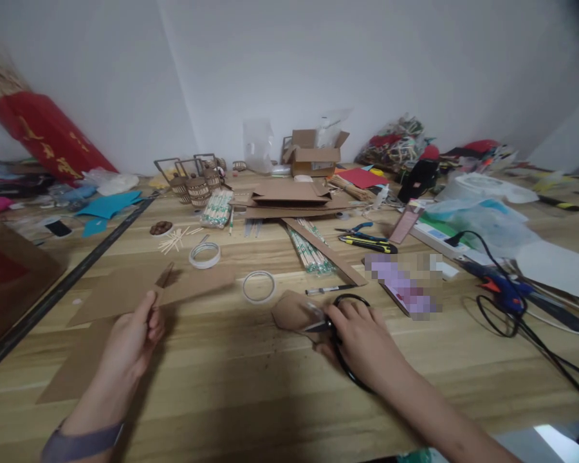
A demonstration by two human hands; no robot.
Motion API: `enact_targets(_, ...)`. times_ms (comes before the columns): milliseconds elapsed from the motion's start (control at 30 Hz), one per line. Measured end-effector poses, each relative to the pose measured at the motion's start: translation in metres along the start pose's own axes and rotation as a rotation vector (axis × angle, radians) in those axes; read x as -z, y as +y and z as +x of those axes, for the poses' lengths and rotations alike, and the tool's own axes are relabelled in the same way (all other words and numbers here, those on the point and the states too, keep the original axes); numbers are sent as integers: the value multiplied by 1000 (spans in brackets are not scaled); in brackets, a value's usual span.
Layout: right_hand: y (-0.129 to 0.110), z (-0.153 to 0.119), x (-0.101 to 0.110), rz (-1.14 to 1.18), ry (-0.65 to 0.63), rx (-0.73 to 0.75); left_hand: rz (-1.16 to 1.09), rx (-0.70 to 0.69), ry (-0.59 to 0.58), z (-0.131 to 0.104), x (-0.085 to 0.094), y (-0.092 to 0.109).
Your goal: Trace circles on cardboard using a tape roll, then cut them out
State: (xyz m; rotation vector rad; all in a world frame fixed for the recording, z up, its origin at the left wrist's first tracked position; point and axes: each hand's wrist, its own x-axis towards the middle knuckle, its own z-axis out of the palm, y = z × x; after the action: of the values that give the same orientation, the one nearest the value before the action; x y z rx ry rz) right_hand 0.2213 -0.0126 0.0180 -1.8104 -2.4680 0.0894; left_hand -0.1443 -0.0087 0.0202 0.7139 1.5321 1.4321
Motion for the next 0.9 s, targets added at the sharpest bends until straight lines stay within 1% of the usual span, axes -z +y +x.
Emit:
enact_targets(33, 4, 6, -1, -12, -24, 8, 20, 16, -10, 1, 6, -6)
enact_targets(100, 8, 15, -2, -20, -72, 35, 65, 70, -68, 4, 14, -15)
enact_targets(167, 8, 19, -3, -31, -89, 58, 88, 127, -137, 6, 18, -17)
enact_targets(200, 7, 20, -4, -38, -86, 64, 65, 143, -153, 6, 19, -16)
enact_targets(300, 5, 17, -6, -17, -67, 78, -135, 195, -126, 2, 20, -9)
enact_targets(367, 5, 13, -5, 48, -47, 70, -295, 279, -116, -8, 17, -9)
enact_targets(400, 5, 12, -4, 97, -36, 57, -344, 345, -138, -16, 13, -12)
enact_targets(433, 5, 10, -3, 150, -20, 37, -365, 384, -176, -25, 7, -17)
enact_targets(467, 4, 9, -1, 203, 4, 11, -350, 388, -211, -35, -2, -23)
enact_targets(533, -4, 8, 3, 299, 75, -39, -255, 395, -268, -57, -26, -38)
enact_targets(567, -10, 7, 4, 341, 119, -58, -188, 390, -337, -67, -41, -45)
enact_targets(600, -17, 7, 4, 382, 162, -67, -140, 322, -385, -77, -58, -50)
enact_targets(667, -34, 6, 0, 465, 234, -75, -102, 196, -524, -91, -92, -54)
enact_targets(700, -41, 7, -3, 501, 264, -81, -126, 149, -548, -96, -108, -53)
enact_targets(733, -48, 8, -7, 539, 288, -89, -161, 154, -531, -98, -121, -51)
enact_targets(800, -55, 11, -13, 644, 324, -101, -222, 178, -427, -97, -138, -46)
enact_targets(833, -56, 12, -14, 729, 337, -105, -231, 172, -372, -95, -141, -44)
enact_targets(900, -54, 10, -11, 975, 366, -105, -184, 136, -282, -86, -141, -42)
